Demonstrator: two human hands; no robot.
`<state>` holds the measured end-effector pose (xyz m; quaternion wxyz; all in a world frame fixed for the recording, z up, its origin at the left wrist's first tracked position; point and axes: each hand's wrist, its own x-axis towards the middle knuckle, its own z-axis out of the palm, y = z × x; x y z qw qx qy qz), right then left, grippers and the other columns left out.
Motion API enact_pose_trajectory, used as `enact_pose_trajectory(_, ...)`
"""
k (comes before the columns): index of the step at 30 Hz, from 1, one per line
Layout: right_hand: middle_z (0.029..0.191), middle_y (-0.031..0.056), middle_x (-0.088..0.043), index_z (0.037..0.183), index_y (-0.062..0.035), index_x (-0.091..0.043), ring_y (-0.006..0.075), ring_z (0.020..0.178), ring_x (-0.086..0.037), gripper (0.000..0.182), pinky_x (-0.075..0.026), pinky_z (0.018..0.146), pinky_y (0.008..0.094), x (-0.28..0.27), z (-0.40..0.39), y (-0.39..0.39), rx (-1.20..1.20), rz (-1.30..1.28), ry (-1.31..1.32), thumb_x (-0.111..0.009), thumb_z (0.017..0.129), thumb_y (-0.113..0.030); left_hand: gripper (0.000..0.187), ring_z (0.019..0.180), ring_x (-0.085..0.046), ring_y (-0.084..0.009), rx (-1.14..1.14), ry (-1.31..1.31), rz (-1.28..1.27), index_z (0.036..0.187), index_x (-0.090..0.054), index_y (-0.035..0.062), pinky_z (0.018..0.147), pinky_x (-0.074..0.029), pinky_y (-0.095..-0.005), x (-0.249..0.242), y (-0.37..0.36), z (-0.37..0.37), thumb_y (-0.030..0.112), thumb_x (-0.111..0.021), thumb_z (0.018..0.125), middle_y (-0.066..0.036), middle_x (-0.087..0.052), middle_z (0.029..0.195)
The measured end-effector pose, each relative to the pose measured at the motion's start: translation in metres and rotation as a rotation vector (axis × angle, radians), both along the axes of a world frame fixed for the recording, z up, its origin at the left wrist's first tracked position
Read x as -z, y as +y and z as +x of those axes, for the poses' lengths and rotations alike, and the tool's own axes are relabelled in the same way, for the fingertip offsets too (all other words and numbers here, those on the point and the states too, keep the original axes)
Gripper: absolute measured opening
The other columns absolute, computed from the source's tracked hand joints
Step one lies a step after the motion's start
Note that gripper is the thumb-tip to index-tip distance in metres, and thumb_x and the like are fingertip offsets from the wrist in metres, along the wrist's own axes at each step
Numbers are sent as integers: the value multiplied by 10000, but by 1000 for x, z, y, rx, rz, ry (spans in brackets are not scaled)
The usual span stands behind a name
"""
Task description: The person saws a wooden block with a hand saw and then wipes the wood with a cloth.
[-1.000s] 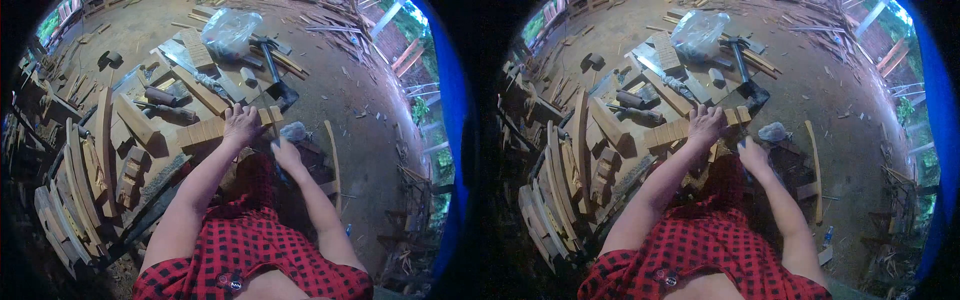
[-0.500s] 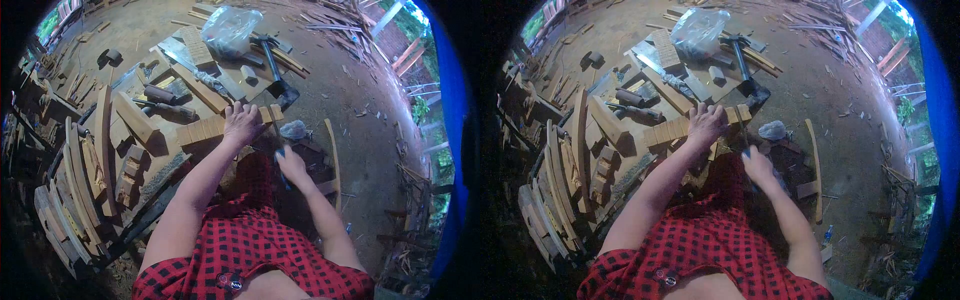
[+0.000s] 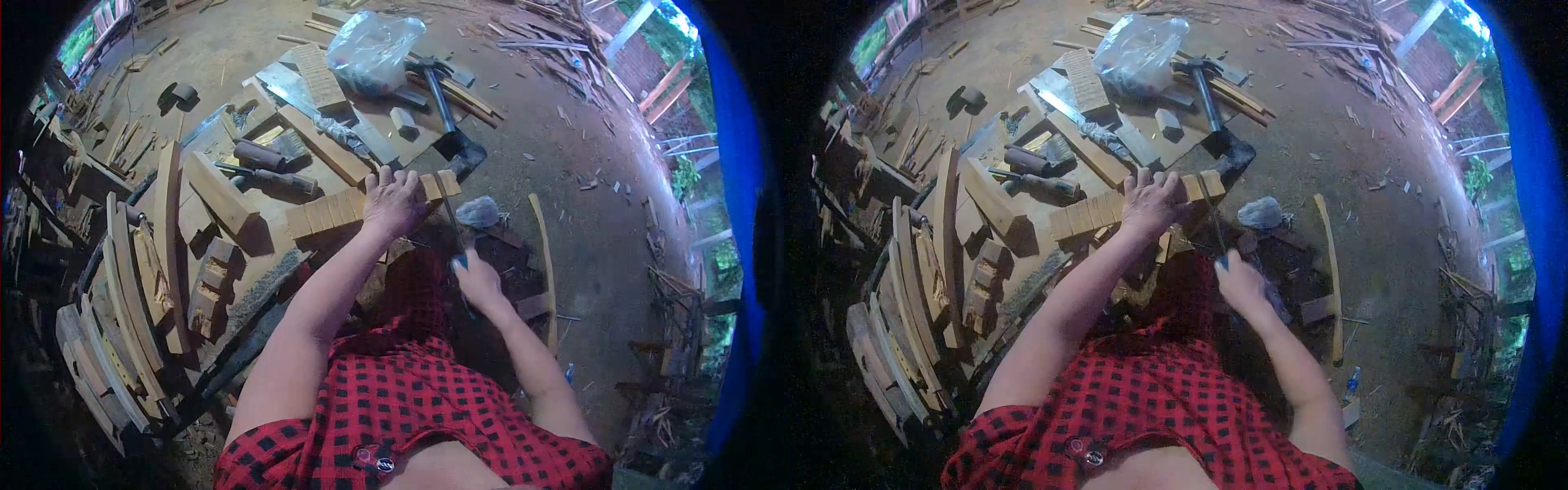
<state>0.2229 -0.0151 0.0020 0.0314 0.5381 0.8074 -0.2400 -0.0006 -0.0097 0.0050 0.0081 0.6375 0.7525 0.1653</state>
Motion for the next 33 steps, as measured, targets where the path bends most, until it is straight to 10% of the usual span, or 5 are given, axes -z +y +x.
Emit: enact_pose_trajectory(33,875,274,-604,1010,-19,-465,451,860,-573,348,-425,756,526,-2,-10,11,-26,15,5,-486,877,-340,568,1062,-410,-259,-9,4,32,1115,-506,103,847,-289,-417,-6,-1,2,506,-613,729,-69,-546,1041)
